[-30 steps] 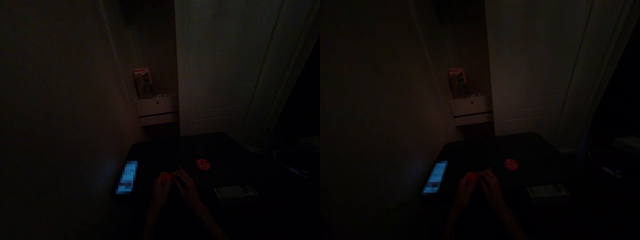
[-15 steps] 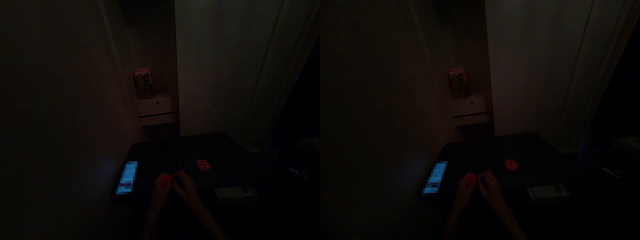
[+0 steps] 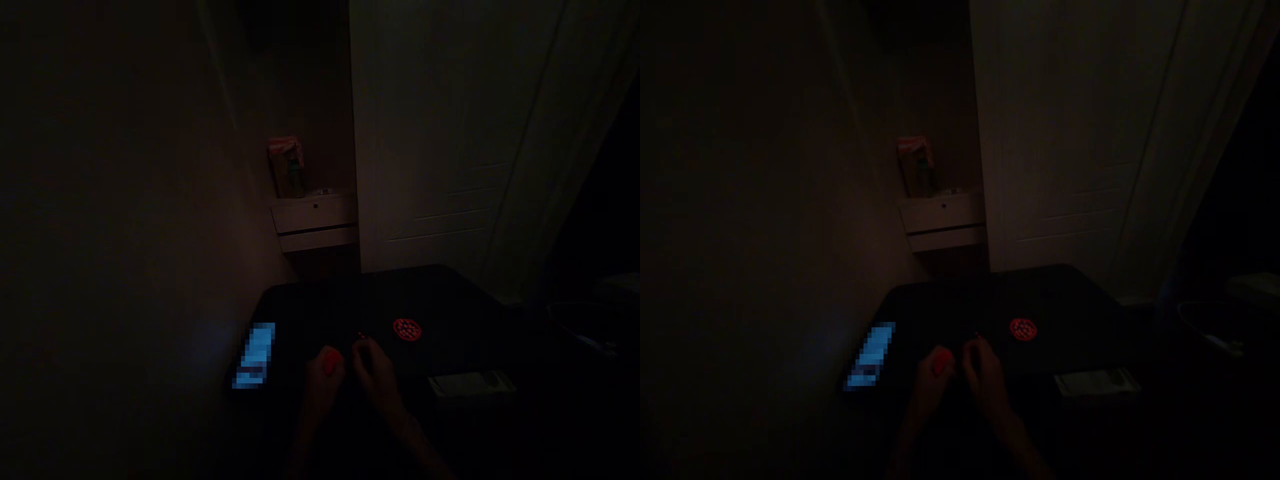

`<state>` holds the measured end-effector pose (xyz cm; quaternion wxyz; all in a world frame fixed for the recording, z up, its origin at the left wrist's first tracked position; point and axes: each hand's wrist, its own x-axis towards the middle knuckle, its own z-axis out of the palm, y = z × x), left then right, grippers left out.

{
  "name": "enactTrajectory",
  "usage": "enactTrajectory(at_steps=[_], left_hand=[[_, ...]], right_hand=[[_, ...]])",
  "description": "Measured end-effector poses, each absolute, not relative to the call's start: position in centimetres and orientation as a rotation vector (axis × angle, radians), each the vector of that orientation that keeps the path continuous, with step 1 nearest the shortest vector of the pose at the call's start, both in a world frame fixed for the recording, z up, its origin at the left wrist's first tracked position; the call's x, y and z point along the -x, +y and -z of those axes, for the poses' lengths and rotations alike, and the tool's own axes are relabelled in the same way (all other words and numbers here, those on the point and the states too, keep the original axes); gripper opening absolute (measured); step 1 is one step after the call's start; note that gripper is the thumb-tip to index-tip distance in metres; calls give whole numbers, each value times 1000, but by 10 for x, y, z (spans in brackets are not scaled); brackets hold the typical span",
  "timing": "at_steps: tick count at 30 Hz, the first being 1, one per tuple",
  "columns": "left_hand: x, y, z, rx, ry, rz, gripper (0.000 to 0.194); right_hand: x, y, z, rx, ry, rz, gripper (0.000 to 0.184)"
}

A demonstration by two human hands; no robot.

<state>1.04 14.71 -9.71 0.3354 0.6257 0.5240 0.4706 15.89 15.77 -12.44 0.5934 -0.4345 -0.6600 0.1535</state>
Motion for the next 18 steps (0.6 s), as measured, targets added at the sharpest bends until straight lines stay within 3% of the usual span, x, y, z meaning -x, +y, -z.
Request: enactTrajectory(at_steps=[7, 18], left_hand=[[-11, 148, 98, -1587, 1362, -1307, 28], [-11, 147, 93, -1627, 1344, -1259, 29]], right_hand=[[-159, 156, 122, 915, -1582, -371, 18], [-160, 157, 124, 956, -1571, -435, 16]])
